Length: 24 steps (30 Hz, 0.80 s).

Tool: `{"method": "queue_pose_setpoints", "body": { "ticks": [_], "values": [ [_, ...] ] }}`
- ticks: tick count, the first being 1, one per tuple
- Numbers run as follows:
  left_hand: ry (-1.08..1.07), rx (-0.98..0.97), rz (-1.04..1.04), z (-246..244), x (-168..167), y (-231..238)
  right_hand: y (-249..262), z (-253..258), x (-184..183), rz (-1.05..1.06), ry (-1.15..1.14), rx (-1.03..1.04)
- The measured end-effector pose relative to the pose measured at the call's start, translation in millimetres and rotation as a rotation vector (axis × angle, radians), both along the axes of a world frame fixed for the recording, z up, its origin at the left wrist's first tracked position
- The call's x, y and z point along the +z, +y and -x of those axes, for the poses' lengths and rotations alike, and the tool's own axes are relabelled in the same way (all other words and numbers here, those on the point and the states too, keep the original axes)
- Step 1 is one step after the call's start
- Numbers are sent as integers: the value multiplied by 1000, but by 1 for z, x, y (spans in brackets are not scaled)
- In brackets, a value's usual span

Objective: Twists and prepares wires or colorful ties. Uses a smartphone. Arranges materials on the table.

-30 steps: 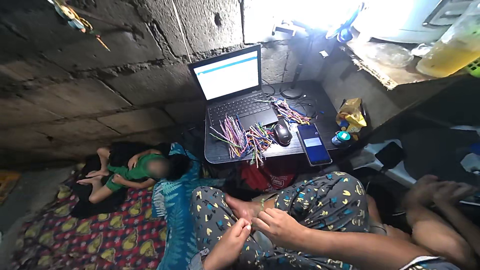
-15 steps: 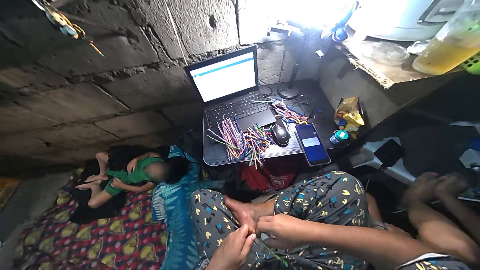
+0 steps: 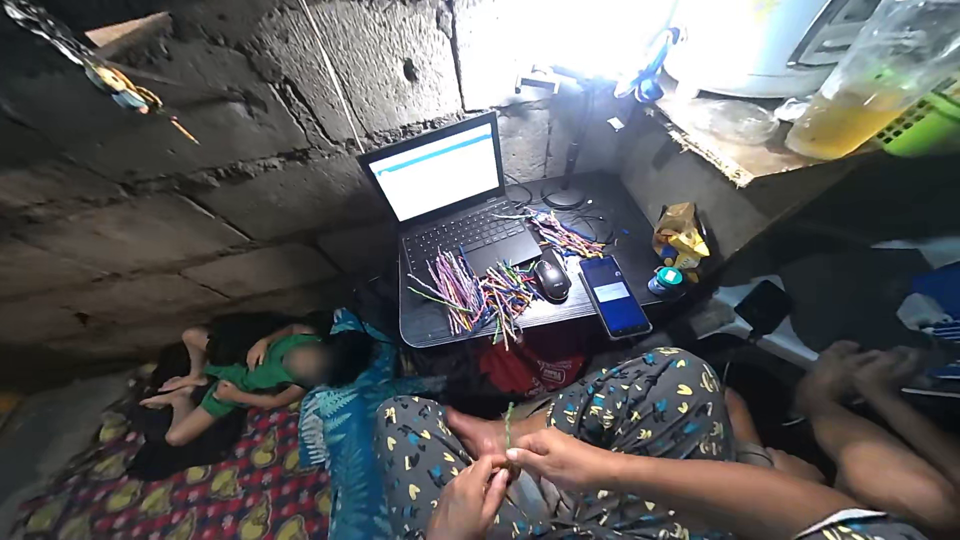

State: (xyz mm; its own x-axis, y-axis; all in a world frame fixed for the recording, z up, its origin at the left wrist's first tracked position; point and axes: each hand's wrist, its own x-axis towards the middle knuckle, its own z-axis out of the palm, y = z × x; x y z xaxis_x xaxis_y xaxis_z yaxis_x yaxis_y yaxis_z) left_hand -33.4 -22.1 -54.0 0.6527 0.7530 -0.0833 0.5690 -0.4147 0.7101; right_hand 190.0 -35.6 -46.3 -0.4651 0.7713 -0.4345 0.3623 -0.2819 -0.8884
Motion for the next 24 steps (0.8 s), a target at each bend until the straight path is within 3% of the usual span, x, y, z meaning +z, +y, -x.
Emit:
{"method": "queue_pose_setpoints", "body": {
  "ticks": [3,6,11,15,18,22,24],
  "values": [
    [-34,31,109,6,-4,9,18,-17,5,-390,-295,10],
    [-88,74,214,12,-7,15,60,-47,8,-705,-555,-225],
    [-99,51,245,13,-8,12,140,-104,-7,-842,-810,-582],
    [-118,43,318,13,-12,5,170,-121,-24,-757,-949,-601],
    [-84,45,380,12,-13,4,176,-122,-29,-671,-939,-577],
    [-35,26,440,12,-13,7,158,-108,-25,-877,-801,-592],
    [-44,22,489,12,-9,9,134,-92,-17,-895,-616,-470]
  ]
}}
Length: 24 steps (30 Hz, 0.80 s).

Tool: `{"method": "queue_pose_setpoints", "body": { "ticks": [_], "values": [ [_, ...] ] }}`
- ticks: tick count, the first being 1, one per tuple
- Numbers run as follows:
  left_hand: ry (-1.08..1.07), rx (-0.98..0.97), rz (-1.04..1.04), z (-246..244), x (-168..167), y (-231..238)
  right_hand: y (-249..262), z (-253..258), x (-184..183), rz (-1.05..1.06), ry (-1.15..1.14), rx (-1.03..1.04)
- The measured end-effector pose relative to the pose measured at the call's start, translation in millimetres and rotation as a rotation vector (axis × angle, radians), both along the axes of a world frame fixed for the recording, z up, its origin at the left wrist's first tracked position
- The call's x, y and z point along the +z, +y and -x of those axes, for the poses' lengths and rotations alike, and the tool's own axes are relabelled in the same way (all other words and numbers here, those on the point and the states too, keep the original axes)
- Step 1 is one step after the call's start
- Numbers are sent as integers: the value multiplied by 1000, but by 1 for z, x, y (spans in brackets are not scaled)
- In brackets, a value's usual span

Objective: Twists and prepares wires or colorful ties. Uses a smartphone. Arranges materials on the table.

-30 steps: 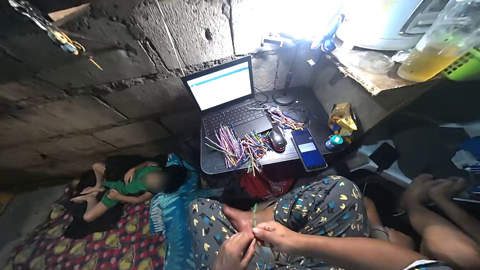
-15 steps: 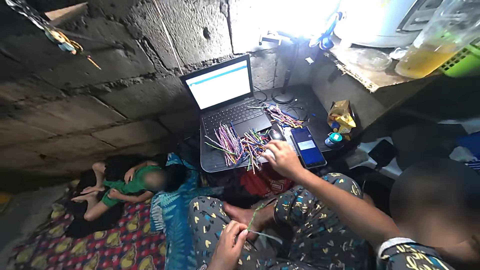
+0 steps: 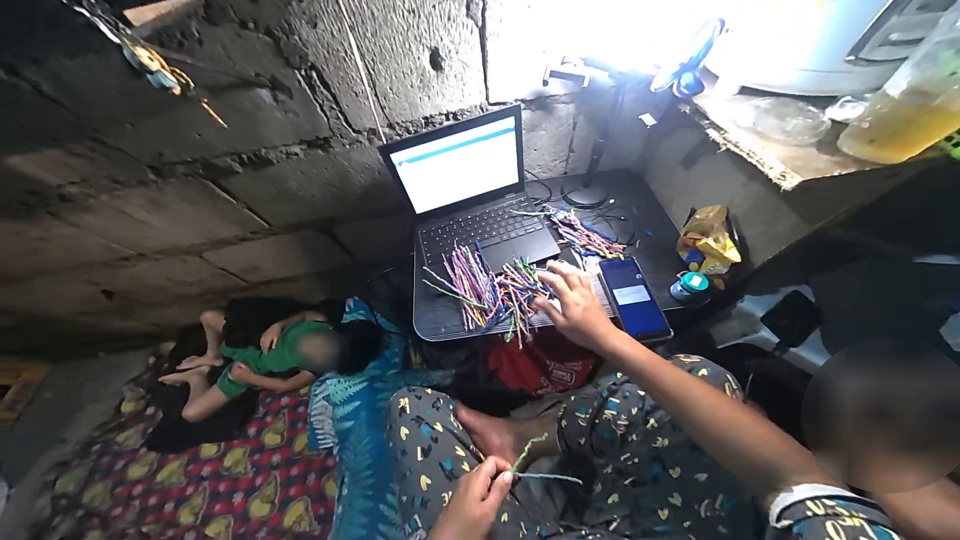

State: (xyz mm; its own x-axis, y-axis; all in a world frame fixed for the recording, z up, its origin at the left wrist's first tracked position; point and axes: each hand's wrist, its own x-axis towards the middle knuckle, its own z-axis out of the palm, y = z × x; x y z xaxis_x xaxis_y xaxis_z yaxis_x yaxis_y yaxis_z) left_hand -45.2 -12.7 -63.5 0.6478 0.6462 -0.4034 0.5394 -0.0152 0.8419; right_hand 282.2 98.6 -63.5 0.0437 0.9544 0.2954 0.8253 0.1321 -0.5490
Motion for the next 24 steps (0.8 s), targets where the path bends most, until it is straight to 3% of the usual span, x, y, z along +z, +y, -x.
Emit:
{"method": "queue_pose_setpoints", "body": {
  "ticks": [4,7,10,17,20,24],
  "values": [
    [-99,33,132,-1,5,7,-66,36,14,260,234,730],
    [-180,42,229,-2,7,11,-103,59,19,366,250,960],
    [-254,40,311,-4,11,11,-116,67,12,257,235,969],
    [-418,57,495,4,22,4,-121,61,7,525,801,1068],
    [-406,83,502,4,24,4,-127,67,16,497,661,1022],
    [-404,80,491,0,21,3,-134,78,5,8,262,816]
  ]
}}
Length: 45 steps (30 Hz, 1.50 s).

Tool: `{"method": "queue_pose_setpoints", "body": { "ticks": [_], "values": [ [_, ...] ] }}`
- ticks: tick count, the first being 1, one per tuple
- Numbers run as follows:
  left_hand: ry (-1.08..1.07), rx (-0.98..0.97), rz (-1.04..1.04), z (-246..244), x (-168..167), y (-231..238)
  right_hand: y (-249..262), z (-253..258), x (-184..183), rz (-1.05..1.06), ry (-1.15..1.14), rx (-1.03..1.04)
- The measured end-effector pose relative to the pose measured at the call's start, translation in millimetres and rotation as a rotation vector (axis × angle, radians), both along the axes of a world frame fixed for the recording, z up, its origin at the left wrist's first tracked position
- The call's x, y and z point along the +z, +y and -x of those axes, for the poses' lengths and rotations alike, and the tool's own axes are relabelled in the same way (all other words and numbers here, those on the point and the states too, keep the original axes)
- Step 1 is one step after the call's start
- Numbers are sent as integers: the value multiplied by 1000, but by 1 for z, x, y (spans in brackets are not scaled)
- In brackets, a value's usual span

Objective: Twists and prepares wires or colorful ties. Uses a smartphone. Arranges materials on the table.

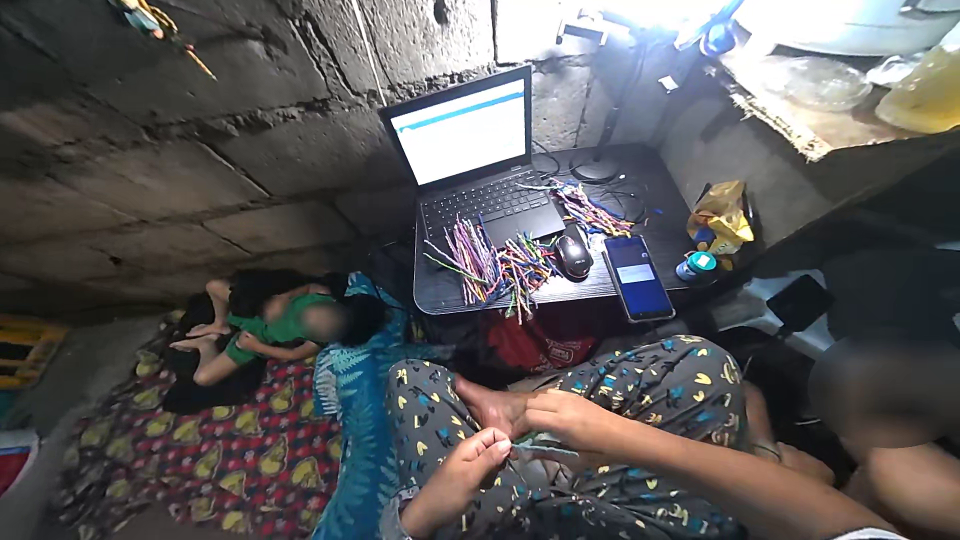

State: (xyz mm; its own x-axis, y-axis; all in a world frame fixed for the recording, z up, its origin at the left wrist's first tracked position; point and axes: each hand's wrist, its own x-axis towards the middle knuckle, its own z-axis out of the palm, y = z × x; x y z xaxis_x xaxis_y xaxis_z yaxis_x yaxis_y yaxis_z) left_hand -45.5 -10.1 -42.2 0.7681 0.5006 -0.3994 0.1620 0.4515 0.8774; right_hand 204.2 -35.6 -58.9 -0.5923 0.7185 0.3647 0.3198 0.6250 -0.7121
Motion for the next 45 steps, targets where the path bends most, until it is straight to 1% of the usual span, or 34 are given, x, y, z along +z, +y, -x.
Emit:
{"method": "queue_pose_setpoints", "body": {
  "ticks": [2,5,8,10,11,12,13,14,15,16,17,18,19,20,21,22,23,24,25,26,27,29,31,34,37,40,42,43,44,45],
  "values": [
    [-4,0,-22,-2,-1,-1,-2,5,-6,-228,-72,-131],
    [8,13,-50,-3,0,-1,-7,12,-10,-404,-160,-234],
    [77,-17,-133,-2,2,0,-12,17,-13,-465,-195,-268],
    [146,-40,-249,-4,5,-1,-16,21,-13,-441,-192,-292],
    [172,-38,-342,-5,7,-3,-18,24,-13,-395,-177,-302],
    [197,-22,-477,-6,6,-6,-21,25,-12,-295,-140,-296],
    [221,11,-667,-8,4,-10,-24,26,-9,-114,-86,-274],
    [238,54,-900,-10,-1,-14,-26,26,-2,159,-35,-238],
    [246,95,-1127,-11,-10,-16,-26,25,7,506,15,-199],
    [252,132,-1292,-12,-17,-17,-23,25,12,806,91,-177],
    [265,149,-1378,-12,-22,-17,-21,26,11,1024,175,-170],
    [285,147,-1391,-12,-25,-18,-18,26,11,1176,232,-155],
    [314,130,-1341,-11,-25,-19,-16,25,12,1233,233,-142],
    [349,101,-1236,-11,-21,-19,-15,24,13,1186,181,-146],
    [381,72,-1100,-11,-15,-18,-15,22,17,1045,95,-159],
    [399,53,-969,-11,-8,-16,-17,21,17,830,15,-185],
    [403,45,-855,-10,-3,-13,-21,21,13,539,-40,-241],
    [394,45,-748,-10,2,-9,-23,21,2,188,-54,-325],
    [374,52,-646,-9,4,-6,-21,21,-8,-79,-61,-387],
    [350,55,-561,-8,5,-3,-19,19,-14,-271,-91,-428],
    [324,57,-499,-7,6,-1,-18,16,-16,-406,-151,-461],
    [308,55,-420,-8,8,0,-20,13,-16,-561,-282,-500],
    [315,47,-376,-10,8,0,-23,15,-17,-633,-354,-534],
    [284,54,-314,-12,5,-1,-24,17,-20,-693,-375,-579],
    [226,87,-266,-14,2,-3,-23,19,-23,-698,-365,-618],
    [189,176,-258,-18,1,-5,-21,22,-29,-673,-348,-667],
    [223,219,-346,-21,3,-8,-20,26,-32,-583,-285,-680],
    [254,230,-455,-22,2,-10,-20,29,-33,-485,-212,-674],
    [287,244,-607,-23,-1,-13,-21,32,-32,-338,-122,-654],
    [311,260,-790,-24,-6,-15,-23,34,-26,-136,-35,-613]
  ]
}}
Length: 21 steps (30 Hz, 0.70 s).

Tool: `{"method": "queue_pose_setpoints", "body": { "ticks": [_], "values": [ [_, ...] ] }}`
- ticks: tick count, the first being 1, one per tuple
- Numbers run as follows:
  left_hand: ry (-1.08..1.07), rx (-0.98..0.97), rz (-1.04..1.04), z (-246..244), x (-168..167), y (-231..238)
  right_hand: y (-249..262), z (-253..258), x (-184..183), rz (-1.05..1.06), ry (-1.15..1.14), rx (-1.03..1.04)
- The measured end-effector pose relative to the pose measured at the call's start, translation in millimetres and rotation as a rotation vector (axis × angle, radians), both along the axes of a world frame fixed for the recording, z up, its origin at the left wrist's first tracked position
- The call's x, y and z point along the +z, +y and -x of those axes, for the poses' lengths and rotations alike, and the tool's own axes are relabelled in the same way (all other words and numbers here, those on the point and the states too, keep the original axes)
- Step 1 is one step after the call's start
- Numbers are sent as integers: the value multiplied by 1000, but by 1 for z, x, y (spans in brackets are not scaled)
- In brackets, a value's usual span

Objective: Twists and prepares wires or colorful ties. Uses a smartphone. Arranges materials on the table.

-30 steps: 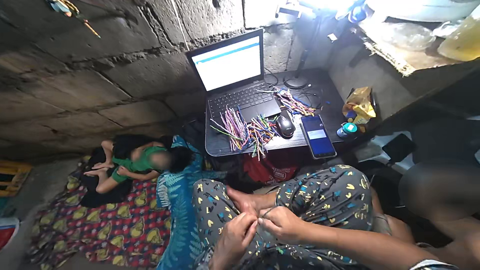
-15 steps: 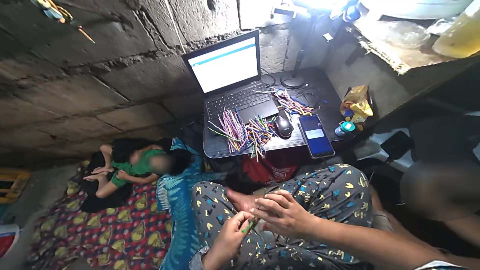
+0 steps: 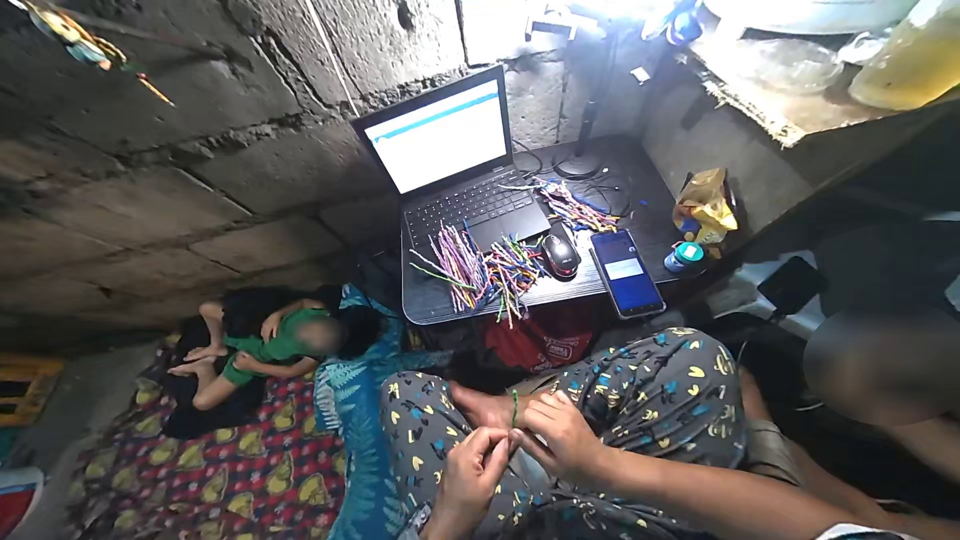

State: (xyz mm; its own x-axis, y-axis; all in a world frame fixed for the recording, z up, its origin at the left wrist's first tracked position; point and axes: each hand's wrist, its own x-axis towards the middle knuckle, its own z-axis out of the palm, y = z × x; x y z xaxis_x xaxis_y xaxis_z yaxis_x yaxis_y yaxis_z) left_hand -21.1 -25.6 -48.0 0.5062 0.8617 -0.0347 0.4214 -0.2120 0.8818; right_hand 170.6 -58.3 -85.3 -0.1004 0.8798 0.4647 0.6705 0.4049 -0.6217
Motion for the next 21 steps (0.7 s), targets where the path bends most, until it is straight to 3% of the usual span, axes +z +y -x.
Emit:
{"method": "queue_pose_setpoints", "body": {
  "ticks": [3,6,9,13,15,19,21],
  "values": [
    [82,-22,-405,1,-20,-2,0,-6,23,677,422,159],
    [151,-43,-371,3,-22,-2,4,-10,27,886,582,204],
    [149,-72,-86,5,-9,4,5,-16,24,614,411,253],
    [85,-153,294,10,6,17,14,-27,9,-53,-120,286],
    [30,-198,432,12,8,20,15,-34,8,-262,-312,264],
    [-74,-204,530,11,10,17,12,-36,6,-394,-389,228],
    [-73,-187,303,9,9,12,8,-28,1,-260,-232,214]
  ]
}}
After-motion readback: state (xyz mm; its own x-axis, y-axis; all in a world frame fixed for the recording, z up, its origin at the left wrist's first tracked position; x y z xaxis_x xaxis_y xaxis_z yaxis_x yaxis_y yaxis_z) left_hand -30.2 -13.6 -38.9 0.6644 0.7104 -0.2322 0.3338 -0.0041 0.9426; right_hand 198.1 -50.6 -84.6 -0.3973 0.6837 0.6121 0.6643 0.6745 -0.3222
